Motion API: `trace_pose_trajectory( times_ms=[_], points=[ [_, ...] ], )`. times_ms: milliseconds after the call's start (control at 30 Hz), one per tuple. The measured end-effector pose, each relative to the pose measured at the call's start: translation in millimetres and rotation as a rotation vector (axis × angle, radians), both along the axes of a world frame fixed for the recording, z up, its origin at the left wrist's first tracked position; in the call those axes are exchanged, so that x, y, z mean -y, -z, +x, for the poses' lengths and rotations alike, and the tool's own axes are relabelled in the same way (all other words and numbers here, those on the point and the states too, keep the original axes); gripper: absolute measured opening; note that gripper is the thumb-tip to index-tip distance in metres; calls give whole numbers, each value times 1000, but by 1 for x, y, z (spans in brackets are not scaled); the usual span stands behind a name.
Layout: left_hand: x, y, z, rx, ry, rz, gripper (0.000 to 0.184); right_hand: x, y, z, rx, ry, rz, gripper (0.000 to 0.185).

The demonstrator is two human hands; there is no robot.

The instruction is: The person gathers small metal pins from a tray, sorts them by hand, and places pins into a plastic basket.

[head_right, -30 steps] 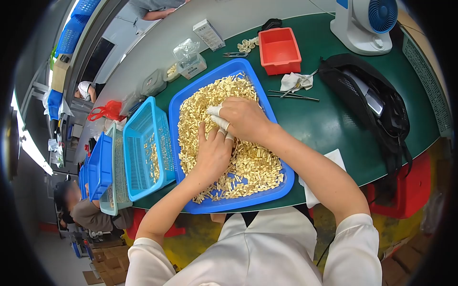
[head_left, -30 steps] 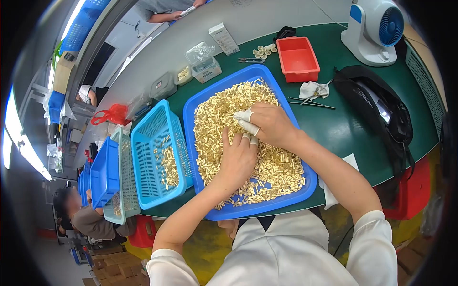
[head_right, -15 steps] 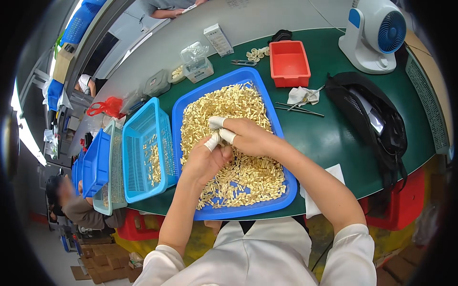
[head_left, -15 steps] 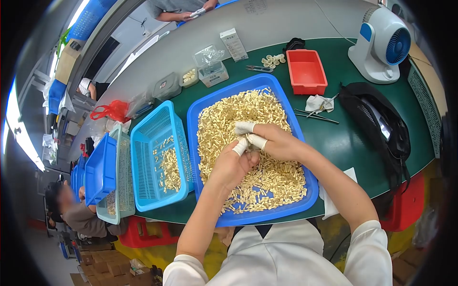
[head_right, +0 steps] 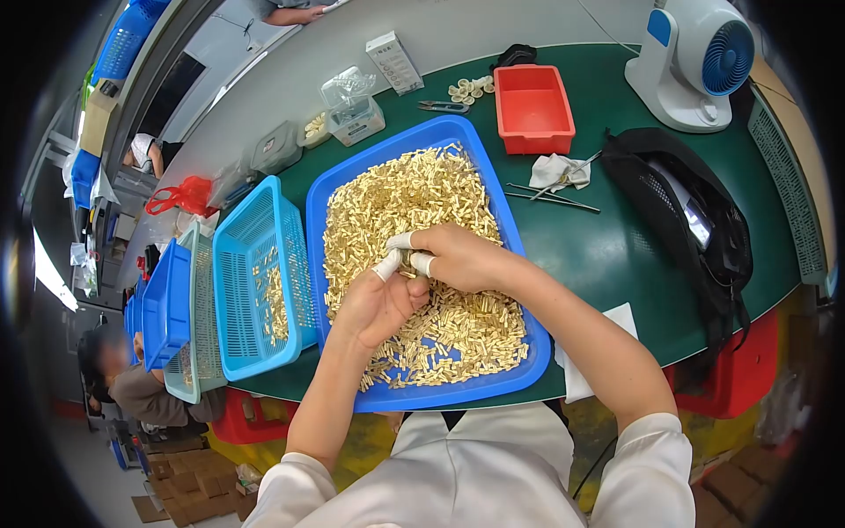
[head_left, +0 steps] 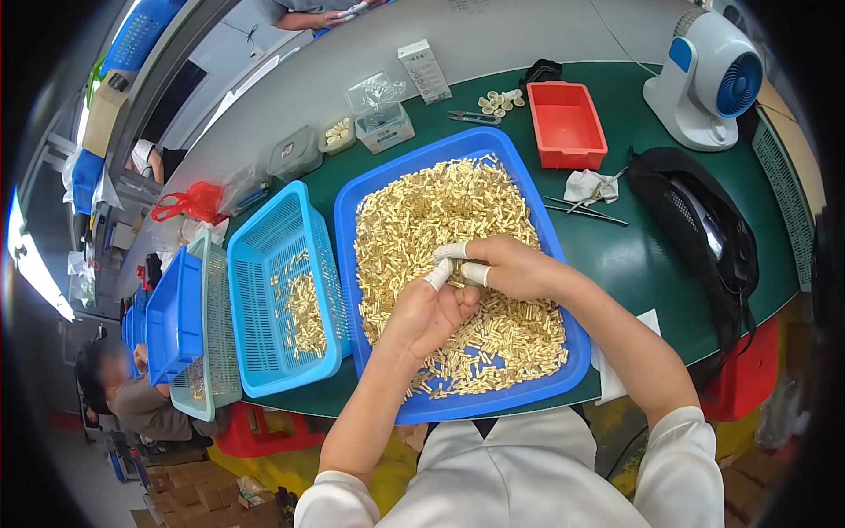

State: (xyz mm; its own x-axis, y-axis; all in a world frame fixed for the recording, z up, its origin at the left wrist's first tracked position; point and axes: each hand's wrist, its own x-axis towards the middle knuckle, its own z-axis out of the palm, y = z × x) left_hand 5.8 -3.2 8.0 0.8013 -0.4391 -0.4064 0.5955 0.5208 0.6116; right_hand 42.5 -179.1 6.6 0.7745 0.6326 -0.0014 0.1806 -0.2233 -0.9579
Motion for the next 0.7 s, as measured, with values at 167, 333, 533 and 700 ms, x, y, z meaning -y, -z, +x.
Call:
trace_pose_trajectory(
  times_ms=[167,333,533,700],
  points=[
    [-2,1,1,38,11,46,20,1,-9,-2,-72,-5,-24,39],
    [-6,13,3,36,42,52,20,4,-11,-2,-74,-24,-19,42],
    [-7,10,2,2,9,-79,20,3,-2,0,-120,-9,110,47],
    [-6,11,2,-16,1,-47,19,2,-5,-1,-135,19,69,48]
  ],
)
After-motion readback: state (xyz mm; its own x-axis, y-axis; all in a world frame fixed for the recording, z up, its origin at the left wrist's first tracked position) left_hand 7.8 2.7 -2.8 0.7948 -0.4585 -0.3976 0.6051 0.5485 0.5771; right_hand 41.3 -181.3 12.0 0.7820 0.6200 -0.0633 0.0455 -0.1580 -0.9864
